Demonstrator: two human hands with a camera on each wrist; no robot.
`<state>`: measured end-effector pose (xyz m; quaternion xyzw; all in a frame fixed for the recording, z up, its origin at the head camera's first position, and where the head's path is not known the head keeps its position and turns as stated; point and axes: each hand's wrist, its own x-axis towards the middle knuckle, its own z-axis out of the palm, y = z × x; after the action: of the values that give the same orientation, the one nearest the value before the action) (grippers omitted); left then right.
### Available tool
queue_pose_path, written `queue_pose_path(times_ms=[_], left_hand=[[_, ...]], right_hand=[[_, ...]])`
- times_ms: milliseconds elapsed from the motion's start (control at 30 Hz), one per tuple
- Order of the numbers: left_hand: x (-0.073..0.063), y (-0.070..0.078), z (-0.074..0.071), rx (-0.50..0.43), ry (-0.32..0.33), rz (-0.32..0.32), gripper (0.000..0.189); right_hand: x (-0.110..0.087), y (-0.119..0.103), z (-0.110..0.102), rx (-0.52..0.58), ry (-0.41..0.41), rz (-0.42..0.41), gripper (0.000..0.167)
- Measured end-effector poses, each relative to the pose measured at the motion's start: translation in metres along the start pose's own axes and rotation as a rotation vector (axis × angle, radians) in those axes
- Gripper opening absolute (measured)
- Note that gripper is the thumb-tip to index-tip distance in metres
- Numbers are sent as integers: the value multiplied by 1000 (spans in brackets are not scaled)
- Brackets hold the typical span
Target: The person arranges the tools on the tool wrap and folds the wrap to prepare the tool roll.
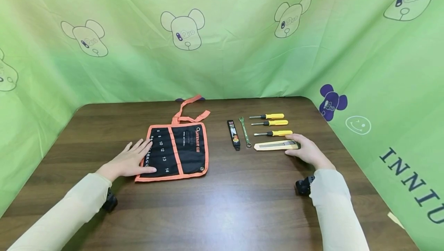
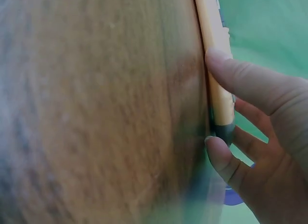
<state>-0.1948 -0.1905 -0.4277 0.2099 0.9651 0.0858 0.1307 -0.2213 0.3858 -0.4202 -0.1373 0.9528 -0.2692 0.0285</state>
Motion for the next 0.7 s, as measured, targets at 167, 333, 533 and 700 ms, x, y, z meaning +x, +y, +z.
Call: queue_pose_path(times_ms=[167, 333, 533, 700], left_hand=[[0, 1, -1, -2, 5, 8, 101], [-1, 1, -2, 1, 9, 18, 100], [-1, 2, -3, 0, 0, 16, 100], [0, 1, -3, 0, -4, 16, 101]], right_hand=[[2, 1, 0, -2, -36, 24, 61], [4, 3, 0, -17, -46, 18, 57], [5, 2, 0, -45, -55, 41, 51], [3, 1, 0, -54, -35, 34, 47]])
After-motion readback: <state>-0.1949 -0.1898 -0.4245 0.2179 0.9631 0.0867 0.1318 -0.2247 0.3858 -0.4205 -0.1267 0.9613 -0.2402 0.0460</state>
